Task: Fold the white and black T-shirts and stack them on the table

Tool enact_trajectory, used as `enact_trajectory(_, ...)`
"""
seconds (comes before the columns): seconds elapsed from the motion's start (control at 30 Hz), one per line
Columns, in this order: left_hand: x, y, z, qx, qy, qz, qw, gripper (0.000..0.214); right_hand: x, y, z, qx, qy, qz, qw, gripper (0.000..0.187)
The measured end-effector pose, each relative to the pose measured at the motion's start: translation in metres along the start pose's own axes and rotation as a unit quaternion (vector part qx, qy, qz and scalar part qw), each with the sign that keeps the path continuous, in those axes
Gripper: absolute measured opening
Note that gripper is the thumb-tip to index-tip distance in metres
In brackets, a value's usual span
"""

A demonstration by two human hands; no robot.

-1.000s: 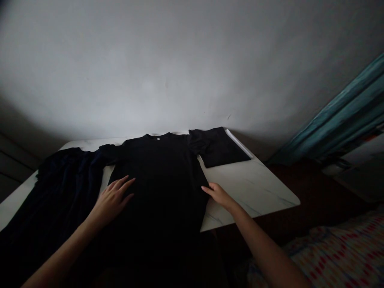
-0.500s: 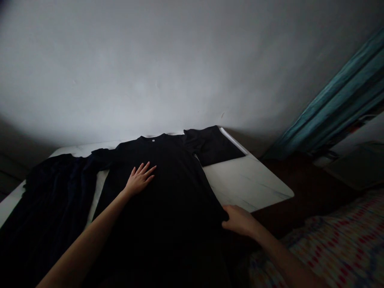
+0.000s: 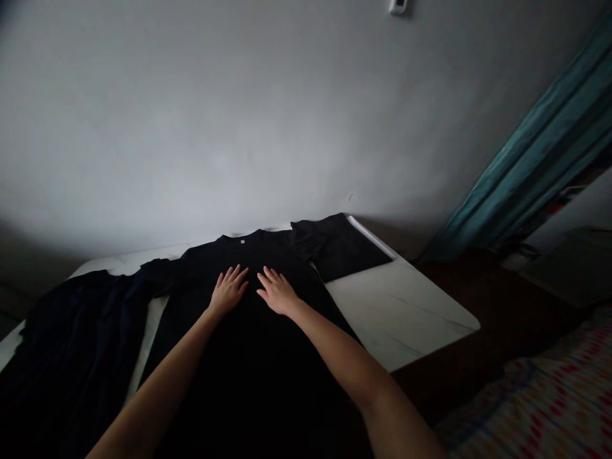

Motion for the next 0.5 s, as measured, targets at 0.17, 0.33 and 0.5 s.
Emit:
enact_trajectory(0.17, 0.036, -0.002, -0.078, -0.048, -0.022, -0.028, 0.998, 0.055, -0.014, 0.025, 0.058, 0.031, 0.049, -0.007, 0.998, 0.058)
enact_trajectory(0.33, 0.065, -0.03, -0.124, -0.099, -0.08, -0.031, 0.991, 0.055, 0.007, 0.017, 0.127, 0.063, 0.212, -0.001, 0.975, 0.063)
enact_trajectory(0.5, 0.009, -0.034, -0.066, -0.108, -0.126, -0.036, 0.985, 0.045, -0.064, 0.034, 0.018, 0.013, 0.014, 0.021, 1.0, 0.055)
Point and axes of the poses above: each hand's wrist, its own x-axis away from the middle knuckle, its own y-axis out of the palm, z = x × y, the point moved 9 cm from there along -x, towards the middle knuckle, and after that the axes turned 5 degrees about x, right-handed, at the moved point
